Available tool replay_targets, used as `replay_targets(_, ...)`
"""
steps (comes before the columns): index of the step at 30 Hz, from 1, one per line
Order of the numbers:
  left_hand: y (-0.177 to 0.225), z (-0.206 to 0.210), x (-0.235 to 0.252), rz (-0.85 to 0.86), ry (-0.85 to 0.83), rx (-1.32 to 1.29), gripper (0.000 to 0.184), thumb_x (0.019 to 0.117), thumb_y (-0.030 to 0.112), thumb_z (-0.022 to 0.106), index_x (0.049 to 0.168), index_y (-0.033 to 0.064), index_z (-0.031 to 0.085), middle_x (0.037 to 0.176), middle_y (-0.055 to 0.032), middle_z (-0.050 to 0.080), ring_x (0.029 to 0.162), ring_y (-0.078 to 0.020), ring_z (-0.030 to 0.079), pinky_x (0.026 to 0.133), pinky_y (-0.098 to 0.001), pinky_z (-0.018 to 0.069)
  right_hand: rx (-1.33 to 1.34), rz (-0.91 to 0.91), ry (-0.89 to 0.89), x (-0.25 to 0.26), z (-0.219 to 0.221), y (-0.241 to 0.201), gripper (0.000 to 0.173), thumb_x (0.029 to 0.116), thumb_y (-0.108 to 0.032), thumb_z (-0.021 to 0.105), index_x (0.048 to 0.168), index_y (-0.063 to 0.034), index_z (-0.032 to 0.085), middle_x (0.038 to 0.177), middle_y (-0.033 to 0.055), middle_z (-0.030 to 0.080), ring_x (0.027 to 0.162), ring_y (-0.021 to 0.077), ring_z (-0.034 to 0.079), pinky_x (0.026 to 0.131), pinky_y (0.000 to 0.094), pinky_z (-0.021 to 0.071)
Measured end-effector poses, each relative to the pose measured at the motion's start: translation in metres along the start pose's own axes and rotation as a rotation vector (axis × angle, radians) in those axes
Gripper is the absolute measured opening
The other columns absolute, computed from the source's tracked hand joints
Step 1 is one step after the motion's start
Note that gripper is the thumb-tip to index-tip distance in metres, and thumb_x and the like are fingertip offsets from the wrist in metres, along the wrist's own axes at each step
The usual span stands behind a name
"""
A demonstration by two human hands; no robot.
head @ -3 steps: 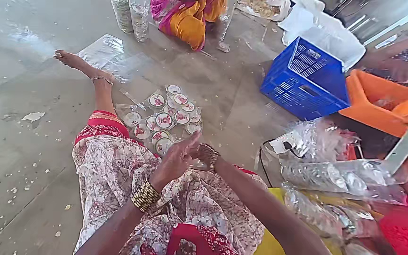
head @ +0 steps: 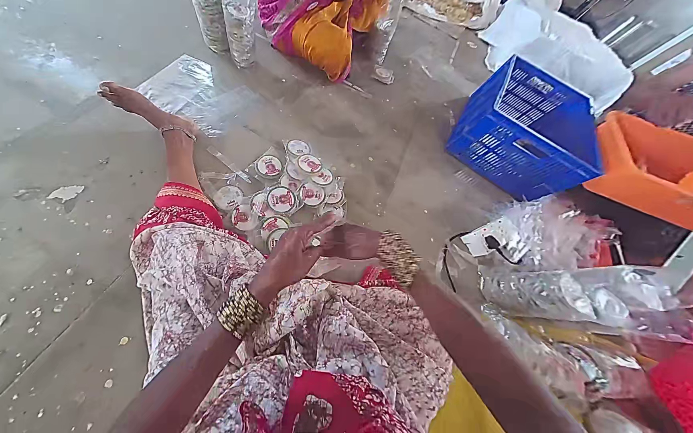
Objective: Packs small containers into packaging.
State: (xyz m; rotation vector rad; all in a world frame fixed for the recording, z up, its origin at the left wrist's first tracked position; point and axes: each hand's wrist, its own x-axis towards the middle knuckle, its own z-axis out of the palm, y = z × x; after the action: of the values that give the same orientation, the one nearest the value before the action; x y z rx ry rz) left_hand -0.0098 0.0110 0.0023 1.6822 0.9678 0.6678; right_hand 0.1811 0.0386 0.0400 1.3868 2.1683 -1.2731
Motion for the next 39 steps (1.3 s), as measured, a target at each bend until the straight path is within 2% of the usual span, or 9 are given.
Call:
replay_targets(3,0.014,-0.003,0.016,-0.043,-0.084,0.066,0.064,0.0947,-0.006,0.048,0.154,0.0184,0.047,0.156,-0.0010,0.049,0.124,-0.0150,0.061,0.102,-0.0394,0.0491,-0.129,-0.049,-0.051,-0.026,-0.009,-0.004,0.053,0.1081,-0.042,0.045,0.111,0.0052,0.069,0.103,0.0223,0.070,0.099,0.0329,0.068,0.090,0.0547,0.0493)
replay_targets(8,0.027,0.008,0.029,0.055,-0.142,0.061,0.058,0.0939,-0.006,0.048,0.145,0.0207,0.059,0.146,0.0027,0.058,0.076,-0.0043,0.058,0.066,-0.0293,0.0476,-0.346,0.021,0.122,-0.071,0.028,-0.018,0.024,0.1034,-0.015,0.052,0.106,0.0009,0.069,0.095,0.0233,0.069,0.097,0.0426,0.067,0.086,0.0615,0.0484)
replay_targets(11,0.025,0.020,0.022,0.268,-0.152,0.033,0.052,0.0902,-0.007,0.045,0.130,0.0148,0.071,0.150,-0.0042,0.055,0.130,-0.0092,0.057,0.103,-0.0329,0.0496,-0.286,-0.024,0.182,-0.086,0.056,-0.026,0.026,0.1053,-0.019,0.049,0.102,-0.0001,0.067,0.087,0.0214,0.069,0.088,0.0413,0.069,0.077,0.0599,0.0505)
replay_targets(15,0.006,0.036,0.016,0.257,-0.091,0.094,0.049,0.0915,-0.004,0.043,0.125,0.0146,0.074,0.155,-0.0109,0.048,0.142,-0.0229,0.047,0.113,-0.0444,0.0407,-0.063,-0.088,0.208,-0.086,0.065,-0.008,0.035,0.1053,-0.031,0.053,0.101,-0.0004,0.070,0.086,0.0171,0.070,0.084,0.0332,0.070,0.078,0.0549,0.0524)
replay_targets(21,0.003,0.036,0.002,0.197,0.066,-0.035,0.058,0.0960,0.013,0.063,0.151,0.0079,0.047,0.145,-0.0105,0.054,0.061,-0.0004,0.046,0.054,-0.0201,0.0420,0.460,-0.324,0.843,-0.072,0.023,0.025,0.021,0.1018,-0.015,0.056,0.094,-0.0006,0.069,0.075,-0.0035,0.067,0.064,0.0010,0.063,0.062,0.0200,0.0559)
replay_targets(24,-0.021,0.036,-0.001,0.304,0.109,-0.222,0.064,0.1028,0.037,0.055,0.151,-0.0014,0.041,0.145,-0.0122,0.054,0.069,0.0034,0.057,0.062,-0.0181,0.0511,0.546,-0.145,0.883,-0.034,-0.012,0.049,0.017,0.1033,-0.012,0.055,0.093,-0.0022,0.065,0.073,-0.0038,0.064,0.062,-0.0005,0.061,0.060,0.0166,0.0526)
replay_targets(32,-0.126,0.017,-0.007,-0.037,0.399,0.018,0.054,0.1019,0.036,0.051,0.139,-0.0019,0.058,0.141,-0.0212,0.059,0.128,-0.0288,0.059,0.106,-0.0446,0.0483,0.030,0.110,0.493,0.117,-0.072,0.086,0.069,0.0947,-0.049,0.069,0.142,-0.0007,0.055,0.145,0.0238,0.055,0.139,0.0391,0.048,0.118,0.0569,0.0332)
replay_targets(36,0.036,-0.040,0.024,-0.761,0.182,0.072,0.046,0.1000,0.001,0.058,0.143,-0.0114,0.048,0.151,-0.0279,0.047,0.144,-0.0340,0.042,0.120,-0.0392,0.0290,-0.164,0.139,0.408,0.199,-0.094,0.082,0.092,0.0837,-0.056,0.077,0.155,-0.0072,0.043,0.161,0.0191,0.039,0.151,0.0399,0.031,0.121,0.0581,0.0268)
replay_targets(39,0.060,-0.048,0.043,-0.834,0.179,0.092,0.048,0.0960,-0.006,0.059,0.142,-0.0140,0.047,0.149,-0.0334,0.045,0.144,-0.0416,0.041,0.120,-0.0433,0.0289,-0.275,0.191,0.331,0.253,-0.094,0.099,0.106,0.0798,-0.064,0.078,0.164,-0.0203,0.029,0.171,0.0207,0.015,0.156,0.0471,0.011,0.119,0.0699,0.0185)
